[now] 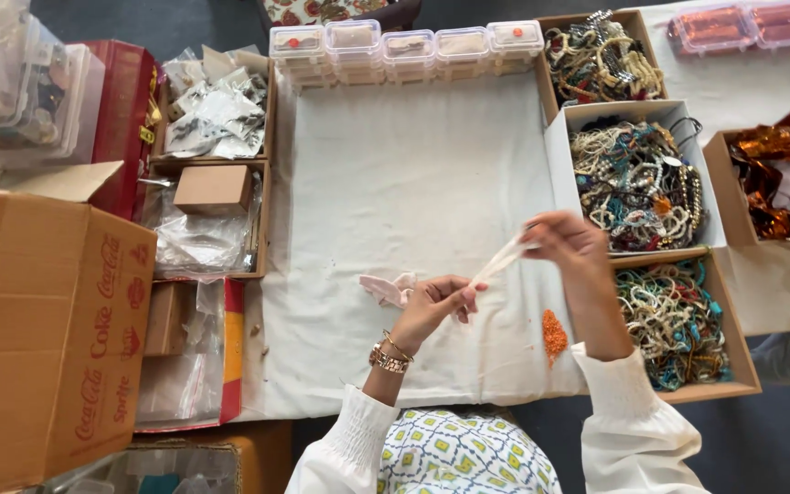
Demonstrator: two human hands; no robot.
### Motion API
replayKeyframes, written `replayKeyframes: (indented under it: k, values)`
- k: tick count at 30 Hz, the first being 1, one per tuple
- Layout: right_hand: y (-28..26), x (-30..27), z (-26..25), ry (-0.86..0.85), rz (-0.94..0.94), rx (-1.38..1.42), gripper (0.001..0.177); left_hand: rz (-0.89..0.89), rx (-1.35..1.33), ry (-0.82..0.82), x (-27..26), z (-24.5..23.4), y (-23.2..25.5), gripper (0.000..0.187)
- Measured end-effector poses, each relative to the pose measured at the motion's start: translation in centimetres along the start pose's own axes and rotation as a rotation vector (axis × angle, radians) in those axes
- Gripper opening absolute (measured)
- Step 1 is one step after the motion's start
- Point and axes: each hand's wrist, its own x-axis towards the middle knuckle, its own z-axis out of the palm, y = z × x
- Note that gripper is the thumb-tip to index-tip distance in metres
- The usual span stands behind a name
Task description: Packaging jewelry items like necklaces and earrings into small bags and pouches.
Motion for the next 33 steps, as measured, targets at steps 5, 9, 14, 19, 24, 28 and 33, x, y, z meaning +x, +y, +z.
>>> replayKeyframes:
  k: [5, 9, 14, 19, 24, 28, 33]
  values:
    - [-2.1, 1.5, -1.5, 0.013, -0.082, 0.181, 0.014, 0.040, -0.101, 0.003, -0.2, -1.4, -2.7, 0.025]
    - [-2.5, 1.3, -1.1, 0.042, -0.092, 0.282, 0.014, 0.054, -0.082, -0.030, -0.7, -2.4, -1.4, 0.018]
    - [-0.2, 1.9, -2.4, 0.066, -0.077, 0.336, 0.013, 0.068, -0.157, 0.014, -1.4, -4.6, -1.2, 0.027]
    - [1.6, 1.9, -2.5, 0.055, -0.021, 0.392, 0.013, 0.201, -0.177, 0.162, -1.3, -6.8, -1.2, 0.025]
    - [3.5, 2.1, -3.8, 0.114, 0.009, 0.397, 0.012, 0.147, -0.208, 0.270, -1.9, -7.1, 2.3, 0.038]
    - [3.9, 2.7, -3.4, 0.126, 0.069, 0.367, 0.015, 0.127, -0.173, 0.308, -1.8, -8.4, 2.6, 0.037]
    - [5.1, 3.4, -2.6, 0.098, 0.188, 0.250, 0.032, 0.163, -0.160, 0.355, -1.6, -10.8, 1.0, 0.016]
